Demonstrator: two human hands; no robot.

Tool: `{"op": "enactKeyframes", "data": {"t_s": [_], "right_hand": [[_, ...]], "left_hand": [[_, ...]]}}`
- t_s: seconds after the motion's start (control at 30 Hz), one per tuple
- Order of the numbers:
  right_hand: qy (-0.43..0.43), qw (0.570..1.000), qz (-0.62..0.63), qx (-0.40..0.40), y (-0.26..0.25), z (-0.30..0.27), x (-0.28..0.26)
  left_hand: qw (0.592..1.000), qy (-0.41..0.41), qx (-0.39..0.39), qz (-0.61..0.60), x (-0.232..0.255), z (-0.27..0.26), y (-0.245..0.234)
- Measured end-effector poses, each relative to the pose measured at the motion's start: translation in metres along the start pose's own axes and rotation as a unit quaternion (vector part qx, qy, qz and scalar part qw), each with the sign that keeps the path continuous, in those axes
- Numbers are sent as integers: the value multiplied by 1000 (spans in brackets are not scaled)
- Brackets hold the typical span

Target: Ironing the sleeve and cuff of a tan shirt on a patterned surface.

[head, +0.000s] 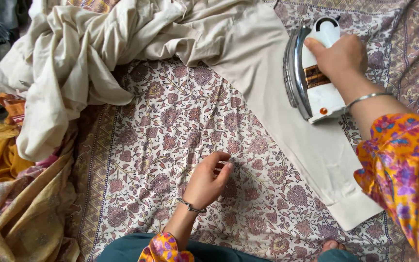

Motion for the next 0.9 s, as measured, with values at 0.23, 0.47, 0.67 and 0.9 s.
{"op": "enactKeyframes", "data": {"t_s": [0.23,0.47,0.67,0.9], "right_hand": [[-39,992,-34,-113,-5,-98,-43],[-96,983,-57,-149,5,-123,-92],[-118,981,-25,-154,20,-111,-136],[-177,975,-29,-130,37,-94,-174]], "left_hand": [[1000,5,-24,8,5,1,8],[998,-35,-43,24,10,1,11],[998,-25,-46,21,8,3,12],[998,-33,-44,33,-11,6,14]]}}
Point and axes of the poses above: each hand's wrist, its own z-axis towards the middle knuckle, its own y-axis out of the palm, x = y × z, the point moved 1 cm from there along z, towards the middle knuckle, and after that the axes turned 13 degrees about -x, right-handed, at the moved point
